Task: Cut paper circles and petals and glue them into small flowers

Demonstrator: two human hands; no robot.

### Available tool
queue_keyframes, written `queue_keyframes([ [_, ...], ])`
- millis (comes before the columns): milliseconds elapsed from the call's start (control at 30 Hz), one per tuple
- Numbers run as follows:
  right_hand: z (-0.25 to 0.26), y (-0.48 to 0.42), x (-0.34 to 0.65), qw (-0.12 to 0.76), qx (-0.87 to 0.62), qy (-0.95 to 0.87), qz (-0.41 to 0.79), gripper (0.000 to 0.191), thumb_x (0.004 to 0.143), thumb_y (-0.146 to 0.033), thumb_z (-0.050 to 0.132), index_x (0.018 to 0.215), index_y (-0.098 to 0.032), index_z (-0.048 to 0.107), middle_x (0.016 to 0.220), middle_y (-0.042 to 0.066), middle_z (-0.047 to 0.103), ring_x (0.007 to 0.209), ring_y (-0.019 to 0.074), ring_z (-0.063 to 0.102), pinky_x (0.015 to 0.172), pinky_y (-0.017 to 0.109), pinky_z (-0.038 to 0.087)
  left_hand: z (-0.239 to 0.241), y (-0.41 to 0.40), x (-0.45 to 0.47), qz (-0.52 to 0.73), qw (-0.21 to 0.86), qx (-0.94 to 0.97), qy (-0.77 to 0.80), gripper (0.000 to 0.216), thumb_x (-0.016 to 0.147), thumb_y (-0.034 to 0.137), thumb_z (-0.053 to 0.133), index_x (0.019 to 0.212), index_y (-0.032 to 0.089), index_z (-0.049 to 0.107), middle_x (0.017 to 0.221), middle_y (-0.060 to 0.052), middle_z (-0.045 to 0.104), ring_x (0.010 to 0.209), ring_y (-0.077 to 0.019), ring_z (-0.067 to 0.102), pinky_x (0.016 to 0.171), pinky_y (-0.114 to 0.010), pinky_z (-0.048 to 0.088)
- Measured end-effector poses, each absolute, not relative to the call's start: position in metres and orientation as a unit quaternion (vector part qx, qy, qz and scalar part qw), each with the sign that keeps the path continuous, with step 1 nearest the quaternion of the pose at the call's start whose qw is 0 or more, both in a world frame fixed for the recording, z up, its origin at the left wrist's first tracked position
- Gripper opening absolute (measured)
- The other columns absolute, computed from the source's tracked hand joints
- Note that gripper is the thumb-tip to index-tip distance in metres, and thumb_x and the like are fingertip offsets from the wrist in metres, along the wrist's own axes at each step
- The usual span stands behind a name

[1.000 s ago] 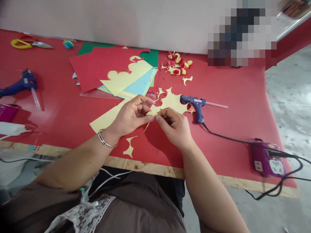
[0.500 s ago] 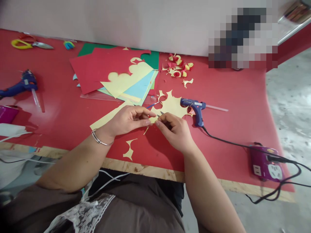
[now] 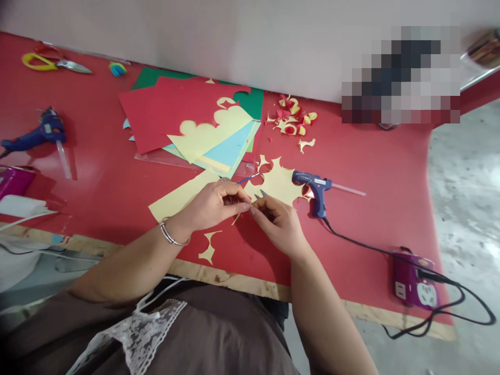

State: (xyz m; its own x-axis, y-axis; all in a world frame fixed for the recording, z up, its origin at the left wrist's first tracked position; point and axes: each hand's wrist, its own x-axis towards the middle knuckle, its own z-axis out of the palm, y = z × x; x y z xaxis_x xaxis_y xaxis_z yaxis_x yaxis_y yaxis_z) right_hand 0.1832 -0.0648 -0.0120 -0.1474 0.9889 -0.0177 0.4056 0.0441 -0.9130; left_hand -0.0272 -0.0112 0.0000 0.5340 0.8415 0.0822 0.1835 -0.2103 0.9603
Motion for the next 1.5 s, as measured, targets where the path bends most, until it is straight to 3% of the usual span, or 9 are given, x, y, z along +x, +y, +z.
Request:
queue_keyframes([
  [167,-0.012,-0.062,0.183,0.378,-0.564,-0.603,0.42,0.033,0.099,-0.049,0.073,0.085,-0.02,0.07,0.069,-0.002,0.06,0.059,0.0117,0.046,0.055,0.027,0.035,0.012,-0.004,-0.028,0.287,0.538,0.694,0.382,0.009,0.093,0.022,0.075,0.086,0.019,0.078,0.084,-0.003,0.079,0.077,-0.0155,0.069,0.073,-0.029,0.053],
  [300,-0.009,-0.063,0.185,0.408,-0.592,-0.578,0.385,0.03,0.099,-0.048,0.073,0.087,-0.021,0.072,0.061,-0.005,0.056,0.052,0.0114,0.044,0.051,0.027,0.035,0.014,0.004,-0.029,0.298,0.614,0.623,0.383,0.012,0.091,0.029,0.08,0.085,0.019,0.075,0.079,-0.002,0.074,0.071,-0.0134,0.065,0.067,-0.028,0.052],
  [433,-0.01,-0.068,0.185,0.434,-0.596,-0.609,0.293,0.02,0.102,-0.04,0.07,0.092,-0.023,0.073,0.075,0.001,0.069,0.06,0.0146,0.057,0.057,0.03,0.045,0.004,0.002,-0.021,0.355,0.711,0.46,0.397,0.024,0.083,0.033,0.089,0.087,0.019,0.07,0.075,0.0,0.072,0.065,-0.0105,0.064,0.06,-0.024,0.051],
  [600,-0.009,-0.07,0.181,0.437,-0.542,-0.69,0.197,0.007,0.101,-0.025,0.071,0.107,-0.025,0.073,0.086,0.003,0.074,0.062,0.0156,0.062,0.056,0.031,0.049,-0.001,-0.005,-0.01,0.363,0.765,0.365,0.388,0.037,0.076,0.031,0.096,0.102,0.017,0.073,0.076,0.001,0.074,0.067,-0.0109,0.07,0.065,-0.024,0.058],
  [900,-0.008,-0.067,0.178,0.407,-0.508,-0.745,0.145,0.019,0.099,-0.016,0.068,0.113,-0.028,0.076,0.088,0.004,0.077,0.07,0.0181,0.072,0.061,0.032,0.057,-0.002,-0.012,-0.01,0.367,0.741,0.371,0.423,0.034,0.076,0.04,0.097,0.087,0.017,0.075,0.076,-0.002,0.077,0.066,-0.012,0.07,0.06,-0.024,0.058],
  [1067,-0.007,-0.068,0.176,0.402,-0.507,-0.749,0.143,0.019,0.101,-0.016,0.067,0.111,-0.027,0.077,0.09,0.005,0.079,0.073,0.0177,0.075,0.063,0.031,0.059,-0.004,-0.013,-0.01,0.377,0.727,0.393,0.419,0.033,0.074,0.041,0.098,0.084,0.017,0.077,0.076,-0.002,0.079,0.068,-0.012,0.071,0.066,-0.025,0.059],
  [1233,-0.006,-0.066,0.175,0.431,-0.511,-0.72,0.184,0.012,0.1,-0.016,0.069,0.106,-0.024,0.076,0.083,0.003,0.074,0.063,0.0146,0.066,0.057,0.029,0.052,-0.002,-0.013,-0.011,0.36,0.731,0.406,0.413,0.026,0.08,0.037,0.093,0.086,0.017,0.077,0.072,0.0,0.075,0.062,-0.0093,0.065,0.061,-0.022,0.056],
  [1500,-0.007,-0.066,0.174,0.437,-0.529,-0.686,0.243,0.007,0.099,-0.017,0.071,0.102,-0.023,0.072,0.081,-0.001,0.069,0.055,0.0102,0.05,0.052,0.027,0.042,0.011,-0.013,-0.015,0.303,0.728,0.427,0.443,0.016,0.085,0.032,0.083,0.087,0.017,0.077,0.079,-0.002,0.078,0.072,-0.0132,0.074,0.073,-0.025,0.064],
])
